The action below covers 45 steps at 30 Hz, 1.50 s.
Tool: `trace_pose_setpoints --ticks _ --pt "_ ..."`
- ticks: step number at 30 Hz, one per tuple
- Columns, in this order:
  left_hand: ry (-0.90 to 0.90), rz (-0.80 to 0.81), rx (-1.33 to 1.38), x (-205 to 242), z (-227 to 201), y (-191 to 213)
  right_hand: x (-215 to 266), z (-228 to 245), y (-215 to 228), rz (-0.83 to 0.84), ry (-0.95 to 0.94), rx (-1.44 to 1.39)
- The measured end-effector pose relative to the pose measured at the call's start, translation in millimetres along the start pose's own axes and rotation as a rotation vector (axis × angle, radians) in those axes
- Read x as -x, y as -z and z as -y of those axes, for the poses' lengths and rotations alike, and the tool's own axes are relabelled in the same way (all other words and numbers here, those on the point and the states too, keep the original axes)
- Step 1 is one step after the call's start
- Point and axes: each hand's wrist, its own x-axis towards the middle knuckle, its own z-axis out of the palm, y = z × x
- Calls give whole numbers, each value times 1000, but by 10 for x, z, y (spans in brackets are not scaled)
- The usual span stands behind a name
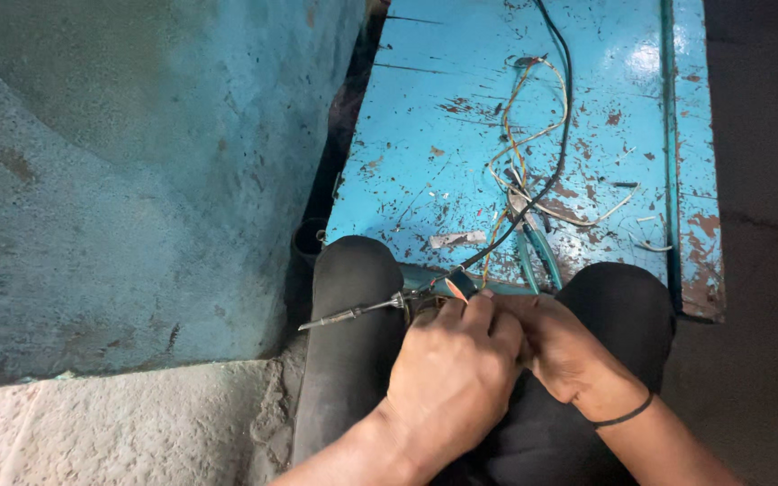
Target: The person strips and joins electrical wires by hand and using pliers on a blue workbench, then wraps the connections with black electrical tape.
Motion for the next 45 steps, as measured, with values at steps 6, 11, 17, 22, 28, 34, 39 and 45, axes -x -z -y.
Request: trace_pose_setpoints --ticks 6,11,17,22,28,34,39,45 --pt "-51 -125 -20 77 -20 73 60 130 -62 -48 103 145" --pt "-97 -292 134 -47 -19 475 232 335 -89 28 241 545" --pt "57 282 419 -104 245 655 620 554 -307 441 636 1207" --pt "207 738 520 138 328 543 742 409 -440 468 704 1234" --pt "-54 539 445 431 276 417 824 288 -452 616 535 1079" --pt "-124 622 287 331 213 548 932 351 -456 648 858 937" --pt "-239 588 251 135 134 682 1052 472 -96 709 790 1253" --pt "-152 560 258 -116 42 778 1110 523 195 653 873 1347"
